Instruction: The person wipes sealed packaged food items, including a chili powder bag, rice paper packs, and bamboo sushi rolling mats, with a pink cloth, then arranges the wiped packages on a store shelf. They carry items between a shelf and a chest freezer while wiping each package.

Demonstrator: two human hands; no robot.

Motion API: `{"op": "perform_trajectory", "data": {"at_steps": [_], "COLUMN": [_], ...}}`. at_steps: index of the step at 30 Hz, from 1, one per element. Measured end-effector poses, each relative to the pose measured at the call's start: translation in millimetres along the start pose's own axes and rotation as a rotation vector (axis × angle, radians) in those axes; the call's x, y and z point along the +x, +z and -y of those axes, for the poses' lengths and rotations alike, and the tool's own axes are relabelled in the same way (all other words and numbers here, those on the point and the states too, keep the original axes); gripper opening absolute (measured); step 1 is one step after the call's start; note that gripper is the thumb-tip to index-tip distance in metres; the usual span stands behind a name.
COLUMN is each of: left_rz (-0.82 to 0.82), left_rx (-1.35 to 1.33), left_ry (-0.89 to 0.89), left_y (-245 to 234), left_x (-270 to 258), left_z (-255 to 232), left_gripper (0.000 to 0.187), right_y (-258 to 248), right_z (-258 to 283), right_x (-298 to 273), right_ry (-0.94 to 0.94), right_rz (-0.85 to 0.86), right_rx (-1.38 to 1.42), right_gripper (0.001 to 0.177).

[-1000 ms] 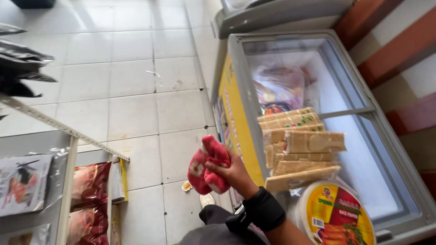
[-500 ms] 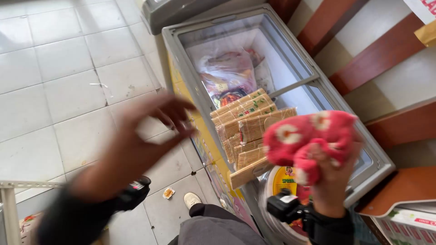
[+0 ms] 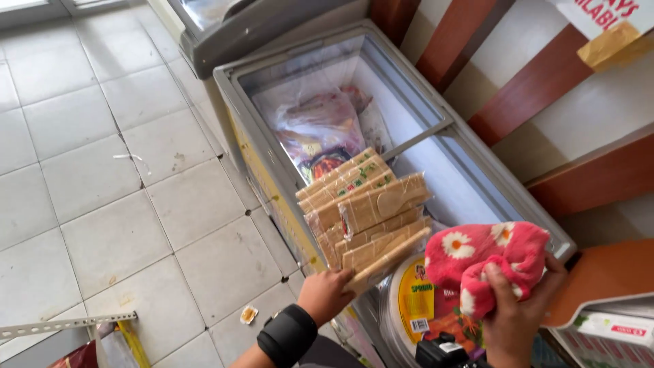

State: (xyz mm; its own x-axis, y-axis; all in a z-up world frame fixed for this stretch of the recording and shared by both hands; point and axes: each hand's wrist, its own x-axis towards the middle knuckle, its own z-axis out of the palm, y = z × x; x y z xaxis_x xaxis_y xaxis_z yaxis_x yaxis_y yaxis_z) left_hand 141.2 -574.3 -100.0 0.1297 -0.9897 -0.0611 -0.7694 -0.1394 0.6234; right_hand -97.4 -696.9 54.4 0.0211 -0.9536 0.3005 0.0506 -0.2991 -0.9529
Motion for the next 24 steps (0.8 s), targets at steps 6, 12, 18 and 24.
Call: {"op": "perform_trajectory", "data": {"at_steps": [6,12,18,24], "left_rz": [-0.017,0.044,-0.184,-0.623], "left_rx": [-0.391,-1.018,-1.233,-1.353], "left_ry": [0.003,-0.302,-0.111,0.171], "left_y": [-27,-88,-160,-188], "left_x": [-6,-32,-74,-149], "left_z": [14,57,38,15], "left_gripper": [0.024,0.064,0.069,0.067], "right_y": [19,65,155,252], "right_z": [-7,-3,-27,60], "right_x": [11,17,1,-99], "right_ry": [0.044,-0.053,-0.154,-0.861], "right_rz": [0.079,0.174,0.557,1.14], "right_rx": [0.043,-0.012,0.056,-0.046], "right_gripper": [0.064,0.065,0.071,0.067]}}
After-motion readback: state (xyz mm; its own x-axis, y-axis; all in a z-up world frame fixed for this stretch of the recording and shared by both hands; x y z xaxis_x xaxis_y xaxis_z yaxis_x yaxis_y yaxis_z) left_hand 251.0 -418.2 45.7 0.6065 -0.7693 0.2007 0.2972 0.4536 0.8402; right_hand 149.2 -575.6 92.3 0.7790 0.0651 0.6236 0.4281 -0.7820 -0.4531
